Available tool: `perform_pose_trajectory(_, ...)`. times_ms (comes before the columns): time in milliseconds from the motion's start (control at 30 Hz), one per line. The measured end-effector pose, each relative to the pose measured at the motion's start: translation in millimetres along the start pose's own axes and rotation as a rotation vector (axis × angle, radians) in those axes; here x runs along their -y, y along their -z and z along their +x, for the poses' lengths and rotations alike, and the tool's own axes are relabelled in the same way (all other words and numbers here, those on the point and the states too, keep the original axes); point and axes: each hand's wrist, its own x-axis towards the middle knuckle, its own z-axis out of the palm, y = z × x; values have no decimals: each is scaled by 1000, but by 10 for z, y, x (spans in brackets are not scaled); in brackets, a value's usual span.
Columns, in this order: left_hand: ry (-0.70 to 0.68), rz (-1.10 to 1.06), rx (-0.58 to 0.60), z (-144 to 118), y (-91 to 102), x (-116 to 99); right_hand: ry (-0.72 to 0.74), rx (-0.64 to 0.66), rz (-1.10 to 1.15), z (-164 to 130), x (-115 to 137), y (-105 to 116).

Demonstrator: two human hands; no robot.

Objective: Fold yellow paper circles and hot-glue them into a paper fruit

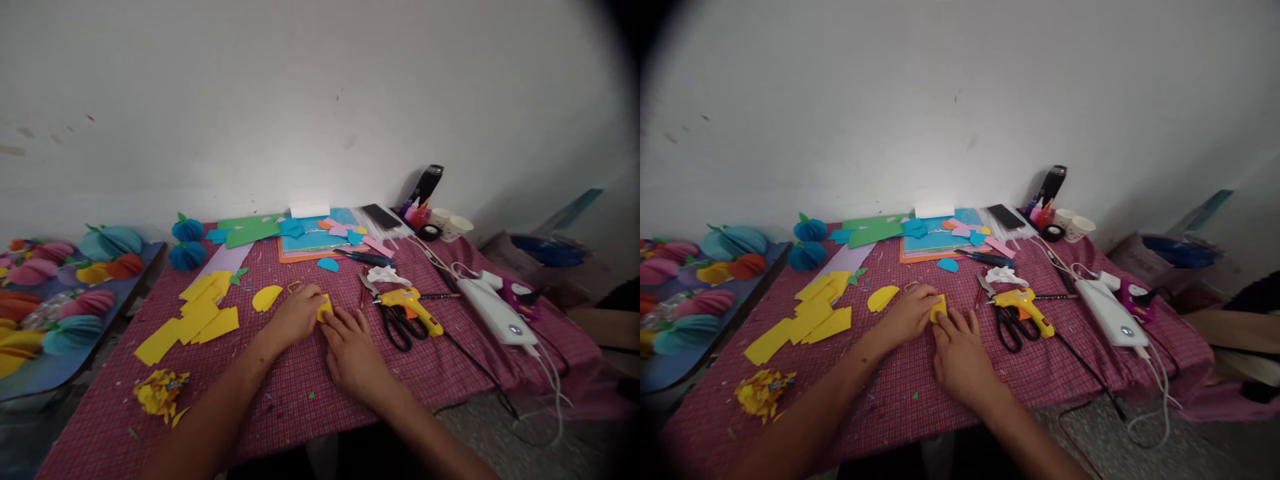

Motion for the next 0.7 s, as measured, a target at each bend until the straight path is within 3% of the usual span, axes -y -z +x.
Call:
perform_pose_trajectory(167, -101, -51, 66, 3, -27, 85, 37, -84, 42, 6, -21, -29)
perform_pose_trajectory(367, -113, -25, 79, 2, -43, 99, 260, -412, 298, -178, -114, 12)
perform_pose_trajectory(533, -110, 26, 108, -51, -1, 81, 127, -315, 352, -372, -235, 8)
perform_pose_trajectory(700, -115, 53, 136, -95, 44, 56, -15, -195, 348, -373, -262, -74)
